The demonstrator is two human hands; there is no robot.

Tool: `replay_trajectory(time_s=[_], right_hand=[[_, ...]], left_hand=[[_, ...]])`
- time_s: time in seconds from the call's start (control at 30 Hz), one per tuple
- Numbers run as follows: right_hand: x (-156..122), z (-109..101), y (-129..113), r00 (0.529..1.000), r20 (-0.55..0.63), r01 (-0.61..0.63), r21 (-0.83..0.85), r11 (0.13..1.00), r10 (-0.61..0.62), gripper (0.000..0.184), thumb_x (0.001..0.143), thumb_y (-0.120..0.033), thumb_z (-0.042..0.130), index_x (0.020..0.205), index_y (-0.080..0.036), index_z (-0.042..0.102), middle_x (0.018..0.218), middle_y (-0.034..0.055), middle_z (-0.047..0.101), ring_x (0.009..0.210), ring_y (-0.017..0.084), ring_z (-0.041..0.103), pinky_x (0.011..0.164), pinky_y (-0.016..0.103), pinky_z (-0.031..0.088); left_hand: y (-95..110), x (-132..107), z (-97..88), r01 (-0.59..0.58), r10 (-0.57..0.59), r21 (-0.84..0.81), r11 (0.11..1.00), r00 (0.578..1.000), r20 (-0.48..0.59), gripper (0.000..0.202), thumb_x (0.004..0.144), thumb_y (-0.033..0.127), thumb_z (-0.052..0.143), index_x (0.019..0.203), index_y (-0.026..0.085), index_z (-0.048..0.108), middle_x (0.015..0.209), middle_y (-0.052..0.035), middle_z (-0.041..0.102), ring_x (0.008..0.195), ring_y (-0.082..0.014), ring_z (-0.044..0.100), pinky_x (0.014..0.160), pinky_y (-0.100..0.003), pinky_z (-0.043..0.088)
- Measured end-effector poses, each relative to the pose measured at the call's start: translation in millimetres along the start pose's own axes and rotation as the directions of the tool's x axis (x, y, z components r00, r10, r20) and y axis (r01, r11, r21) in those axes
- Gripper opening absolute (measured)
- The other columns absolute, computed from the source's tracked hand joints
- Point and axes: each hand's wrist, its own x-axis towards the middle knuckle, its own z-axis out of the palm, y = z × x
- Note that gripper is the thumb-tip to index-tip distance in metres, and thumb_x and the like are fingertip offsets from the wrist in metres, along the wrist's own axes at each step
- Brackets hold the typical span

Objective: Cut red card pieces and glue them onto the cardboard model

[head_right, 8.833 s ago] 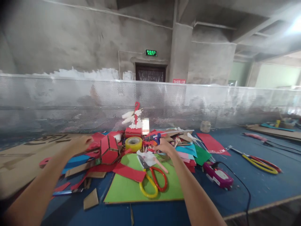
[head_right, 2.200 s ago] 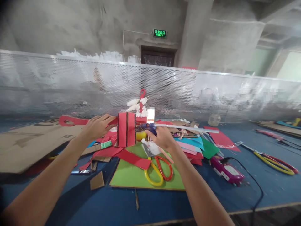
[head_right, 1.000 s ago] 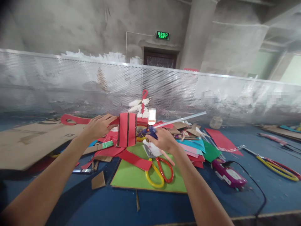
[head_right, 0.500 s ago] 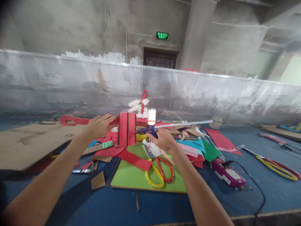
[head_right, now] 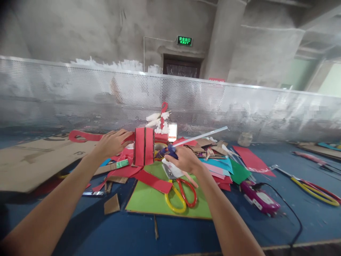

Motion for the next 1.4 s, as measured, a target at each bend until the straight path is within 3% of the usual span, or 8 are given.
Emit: replay_trajectory(time_s=[0.23, 0.47, 0.73, 1.03, 1.4], right_hand=[[0.8, 3.5, 2.4, 0.996, -0.083, -0.038, -0.016, 0.999, 0.037, 0.045, 0.098, -0.052, 0.051, 0.072, -0.018, 0.064, 0.069, 0.0049, 0.062, 0.063, 0.017, 0.051, 0.061, 0.03, 0.028], [-0.1, 0.2, 0.4, 0.999, 0.038, 0.01, -0.004, 1.0, -0.01, 0.039, 0.097, -0.05, 0.055, 0.08, -0.017, 0.067, 0.072, 0.0054, 0.065, 0.067, 0.018, 0.055, 0.063, 0.029, 0.03], [-0.9, 0.1, 0.8, 0.999, -0.036, 0.0, 0.074, 0.997, 0.003, 0.039, 0.098, -0.046, 0.052, 0.077, -0.019, 0.069, 0.072, 0.0051, 0.065, 0.068, 0.018, 0.055, 0.066, 0.03, 0.031], [0.3, 5.2, 4.0, 0.998, 0.063, 0.018, -0.033, 0.999, -0.015, 0.046, 0.097, -0.057, 0.051, 0.072, -0.018, 0.058, 0.07, 0.0053, 0.061, 0.064, 0.017, 0.05, 0.062, 0.029, 0.029], [0.1, -1.0, -1.3, 1.0, -0.016, 0.016, 0.032, 0.999, -0.015, 0.038, 0.098, -0.047, 0.051, 0.081, -0.019, 0.07, 0.072, 0.004, 0.065, 0.066, 0.017, 0.054, 0.063, 0.029, 0.03]], left_hand=[[-0.1, -0.3, 0.0, 0.007, -0.007, 0.019, 1.0, 1.0, 0.008, 0.033, 0.099, 0.038, 0.054, 0.128, 0.025, 0.062, 0.114, -0.0085, 0.07, 0.099, -0.0298, 0.069, 0.091, -0.043, 0.051], [-2.1, -1.3, 1.2, 0.029, -0.029, -0.014, 0.999, 1.0, 0.008, 0.033, 0.098, 0.037, 0.055, 0.129, 0.026, 0.062, 0.114, -0.0094, 0.069, 0.1, -0.0303, 0.069, 0.092, -0.044, 0.051], [-6.4, -2.5, 7.7, 0.049, -0.049, -0.056, 0.997, 0.999, 0.006, 0.035, 0.098, 0.038, 0.055, 0.131, 0.027, 0.061, 0.115, -0.0103, 0.069, 0.104, -0.0308, 0.068, 0.093, -0.045, 0.05], [-5.2, -1.7, 4.3, 0.061, -0.06, -0.035, 0.998, 0.998, 0.019, 0.034, 0.098, 0.035, 0.055, 0.13, 0.027, 0.061, 0.117, -0.0089, 0.069, 0.103, -0.0301, 0.068, 0.093, -0.044, 0.051], [-1.8, -0.3, 3.4, 0.012, -0.012, -0.027, 1.0, 1.0, 0.019, 0.032, 0.098, 0.037, 0.056, 0.127, 0.027, 0.062, 0.114, -0.0088, 0.069, 0.102, -0.0299, 0.069, 0.094, -0.044, 0.051]])
